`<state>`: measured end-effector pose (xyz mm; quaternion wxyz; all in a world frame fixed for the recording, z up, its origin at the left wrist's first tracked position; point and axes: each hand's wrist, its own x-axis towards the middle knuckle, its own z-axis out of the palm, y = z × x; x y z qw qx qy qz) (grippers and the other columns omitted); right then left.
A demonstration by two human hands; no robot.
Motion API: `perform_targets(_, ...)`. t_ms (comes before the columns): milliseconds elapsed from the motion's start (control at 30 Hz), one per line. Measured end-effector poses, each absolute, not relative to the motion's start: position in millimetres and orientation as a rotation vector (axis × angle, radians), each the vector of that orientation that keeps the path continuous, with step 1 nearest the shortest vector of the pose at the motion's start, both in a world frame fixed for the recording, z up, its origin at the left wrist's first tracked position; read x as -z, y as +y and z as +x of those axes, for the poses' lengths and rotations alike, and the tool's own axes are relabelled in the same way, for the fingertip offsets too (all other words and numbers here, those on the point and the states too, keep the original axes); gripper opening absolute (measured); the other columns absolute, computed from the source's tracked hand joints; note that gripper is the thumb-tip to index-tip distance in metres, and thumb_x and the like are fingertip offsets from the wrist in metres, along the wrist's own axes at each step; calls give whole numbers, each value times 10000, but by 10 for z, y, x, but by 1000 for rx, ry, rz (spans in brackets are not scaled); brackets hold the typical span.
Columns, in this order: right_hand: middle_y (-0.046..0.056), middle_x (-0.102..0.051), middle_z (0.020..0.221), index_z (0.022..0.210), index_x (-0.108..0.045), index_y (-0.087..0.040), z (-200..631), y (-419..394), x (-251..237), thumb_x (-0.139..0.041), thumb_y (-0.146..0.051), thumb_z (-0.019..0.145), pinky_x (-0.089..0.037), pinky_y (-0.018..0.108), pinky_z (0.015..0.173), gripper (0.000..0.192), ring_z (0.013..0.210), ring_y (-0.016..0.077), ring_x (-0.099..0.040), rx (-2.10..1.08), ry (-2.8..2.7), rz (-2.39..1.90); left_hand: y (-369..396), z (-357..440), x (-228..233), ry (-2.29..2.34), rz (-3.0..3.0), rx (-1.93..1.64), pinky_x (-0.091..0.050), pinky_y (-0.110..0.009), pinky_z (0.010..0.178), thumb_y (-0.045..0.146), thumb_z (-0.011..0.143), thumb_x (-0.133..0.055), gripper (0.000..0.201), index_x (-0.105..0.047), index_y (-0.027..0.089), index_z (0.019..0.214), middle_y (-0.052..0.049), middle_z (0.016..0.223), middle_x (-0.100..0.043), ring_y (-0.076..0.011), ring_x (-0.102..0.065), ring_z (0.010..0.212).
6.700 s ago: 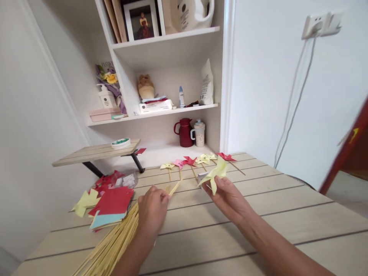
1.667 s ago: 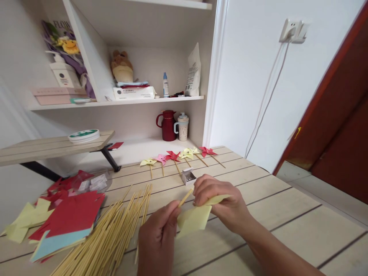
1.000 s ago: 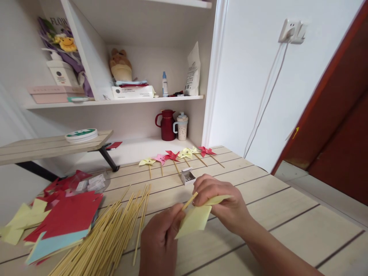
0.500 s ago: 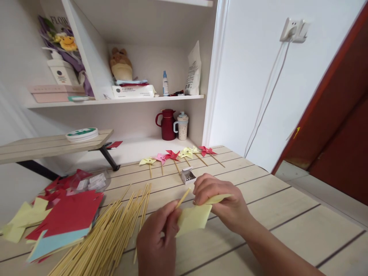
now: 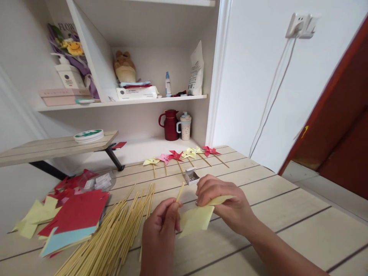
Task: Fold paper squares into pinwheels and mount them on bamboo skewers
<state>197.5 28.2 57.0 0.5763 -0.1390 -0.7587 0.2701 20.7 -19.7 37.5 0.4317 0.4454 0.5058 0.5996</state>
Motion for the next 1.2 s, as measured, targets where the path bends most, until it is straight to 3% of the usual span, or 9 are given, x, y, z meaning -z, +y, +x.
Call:
perform_targets(200,54,-702,739,876,-759,-232,1971,289,-556,-679,-308,884,-508,389,716,110,738,201,-613,-647,-1777,-347,-178,188,-403,1200,1160,-1382,-257,-210,476,573,798,-631,411,-697,170,751,53,521,-362,-95,-317,496)
perform_targets(500,59,-694,726,856,-759,-224,1954,285,-565,-684,-360,875,-500,380,694,157,730,202,-605,-667,-1757,-349,-199,223,-392,1188,1213,-1354,-202,-214,451,578,810,-596,417,-703,178,761,62,472,-332,-96,-284,459)
perform_targets(700,48,-696,739,876,-760,-235,1962,301,-555,-692,-288,875,-496,382,711,86,736,196,-607,-663,-1761,-349,-177,224,-381,1158,1136,-1455,-215,-190,438,551,795,-645,356,-591,210,883,92,472,-374,-84,-282,439)
perform_targets(900,48,-697,743,870,-760,-234,1959,300,-548,-683,-303,880,-504,387,724,104,742,199,-613,-668,-1759,-347,-108,192,-306,1211,1099,-1537,-193,-178,426,541,800,-646,356,-470,231,812,103,457,-415,-71,-287,405)
perform_targets(1200,56,-693,744,859,-757,-223,1953,290,-559,-694,-287,873,-482,379,701,91,740,201,-605,-688,-1750,-357,-120,170,-304,1231,1137,-1407,-258,-200,468,566,794,-632,379,-600,189,780,71,519,-400,-88,-333,477)
